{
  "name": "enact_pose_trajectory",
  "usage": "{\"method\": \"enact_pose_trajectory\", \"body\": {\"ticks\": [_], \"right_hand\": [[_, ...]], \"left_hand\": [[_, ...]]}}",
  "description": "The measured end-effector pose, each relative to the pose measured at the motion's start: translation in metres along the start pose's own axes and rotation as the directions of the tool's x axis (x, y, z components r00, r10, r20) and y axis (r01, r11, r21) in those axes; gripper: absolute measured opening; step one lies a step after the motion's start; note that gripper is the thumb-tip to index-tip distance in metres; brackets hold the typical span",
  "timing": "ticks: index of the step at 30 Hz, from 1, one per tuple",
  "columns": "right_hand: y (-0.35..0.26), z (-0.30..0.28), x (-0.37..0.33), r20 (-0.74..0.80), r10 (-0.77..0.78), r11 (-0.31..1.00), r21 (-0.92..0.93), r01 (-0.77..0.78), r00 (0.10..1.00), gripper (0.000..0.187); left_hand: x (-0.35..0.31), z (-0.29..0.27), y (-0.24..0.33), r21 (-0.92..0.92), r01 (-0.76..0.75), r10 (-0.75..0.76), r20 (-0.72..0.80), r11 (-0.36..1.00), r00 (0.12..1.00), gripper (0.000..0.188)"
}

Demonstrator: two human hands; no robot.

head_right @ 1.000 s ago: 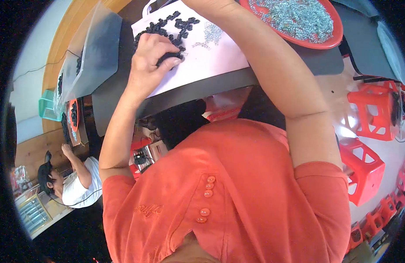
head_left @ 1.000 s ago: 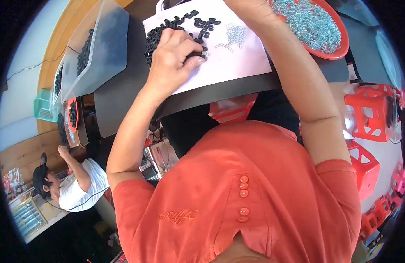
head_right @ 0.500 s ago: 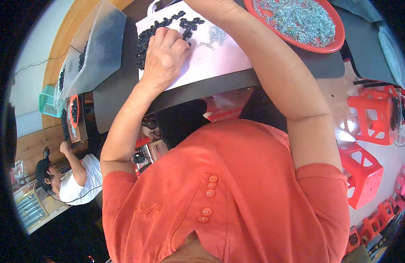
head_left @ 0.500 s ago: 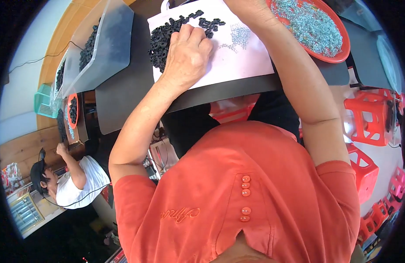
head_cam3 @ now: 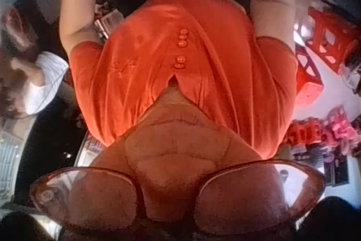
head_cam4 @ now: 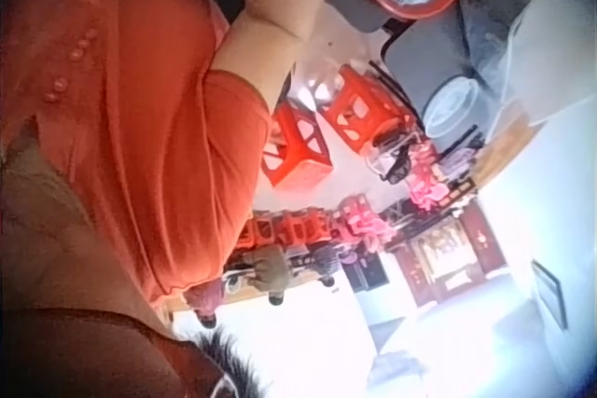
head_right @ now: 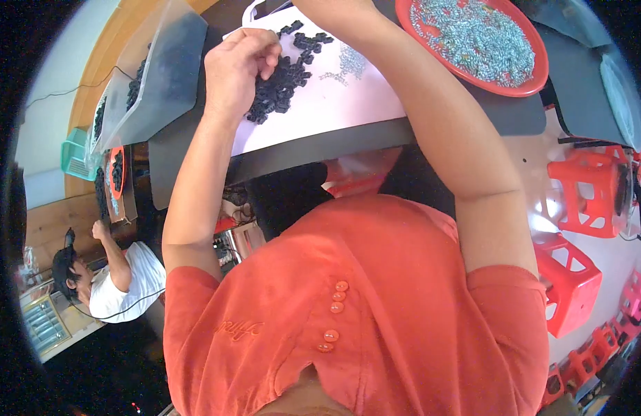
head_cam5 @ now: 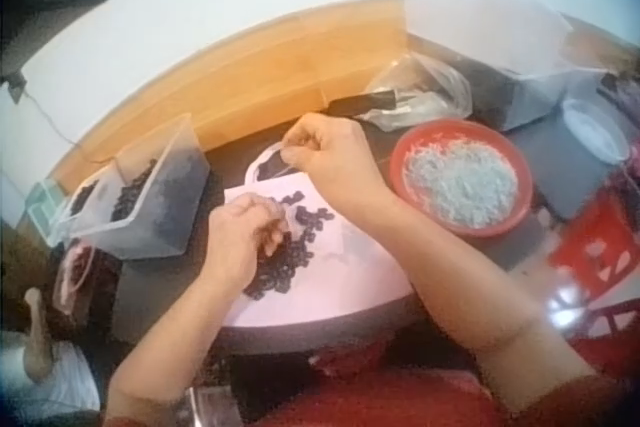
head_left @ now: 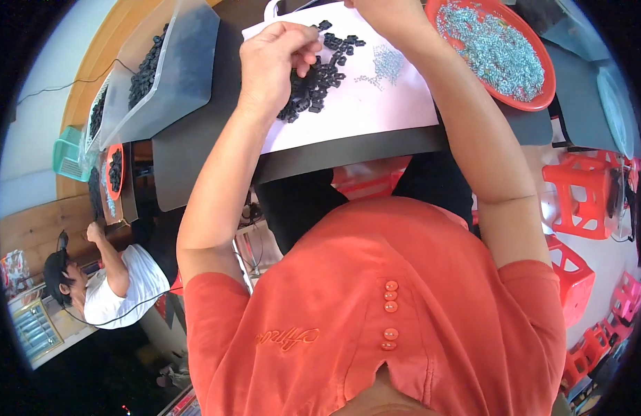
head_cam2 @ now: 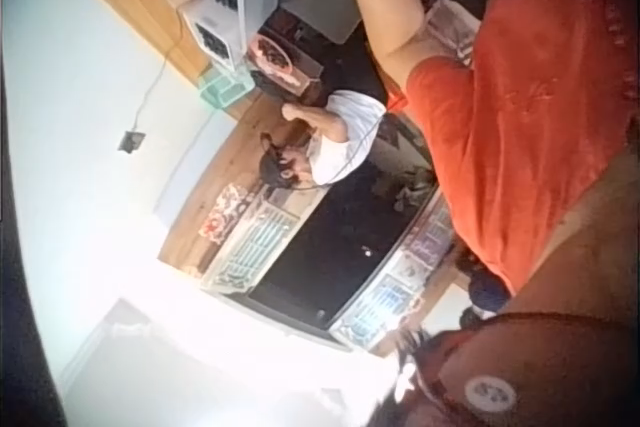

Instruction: The recorder is manually assembling small silver jewelry components onto black plastic base pieces.

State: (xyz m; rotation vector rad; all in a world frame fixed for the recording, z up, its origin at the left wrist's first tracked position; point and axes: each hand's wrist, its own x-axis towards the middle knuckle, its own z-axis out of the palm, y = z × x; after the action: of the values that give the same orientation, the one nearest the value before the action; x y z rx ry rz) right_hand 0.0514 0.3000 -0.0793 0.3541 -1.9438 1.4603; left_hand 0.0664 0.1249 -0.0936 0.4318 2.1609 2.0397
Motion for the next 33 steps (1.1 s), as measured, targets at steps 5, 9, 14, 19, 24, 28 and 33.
{"method": "enact_pose_trajectory", "body": {"ticks": [5,9,14,19,24,28,33], "right_hand": [[0.006,0.008,-0.005,0.252,0.03,0.997,0.064,-0.047,0.967,0.011],[0.006,0.013,-0.008,0.372,0.15,0.96,0.168,-0.225,0.916,0.01],[0.002,0.017,-0.009,0.284,0.038,0.978,0.187,-0.094,0.958,0.008],[0.016,0.018,-0.01,0.343,0.175,0.894,0.337,-0.295,0.923,0.005],[0.008,0.014,-0.007,0.371,0.32,0.888,0.203,-0.412,0.872,0.004],[0.005,0.014,-0.007,0.372,0.37,0.878,0.16,-0.451,0.852,0.005],[0.008,0.017,-0.009,0.339,0.349,0.902,0.132,-0.411,0.874,0.005]], "left_hand": [[0.019,-0.019,-0.003,-0.37,0.186,-0.118,0.2,0.91,0.973,0.018],[0.027,-0.023,-0.003,-0.49,0.242,-0.113,0.277,0.837,0.954,0.016],[0.033,-0.025,-0.004,-0.513,0.271,-0.118,0.311,0.814,0.943,0.018],[0.032,-0.023,-0.005,-0.484,0.294,-0.114,0.366,0.824,0.924,0.024],[0.032,-0.028,-0.006,-0.453,0.291,-0.12,0.369,0.843,0.922,0.022],[0.032,-0.031,-0.005,-0.437,0.344,-0.171,0.388,0.831,0.905,0.024],[0.032,-0.032,-0.005,-0.433,0.344,-0.169,0.392,0.833,0.904,0.023]]}}
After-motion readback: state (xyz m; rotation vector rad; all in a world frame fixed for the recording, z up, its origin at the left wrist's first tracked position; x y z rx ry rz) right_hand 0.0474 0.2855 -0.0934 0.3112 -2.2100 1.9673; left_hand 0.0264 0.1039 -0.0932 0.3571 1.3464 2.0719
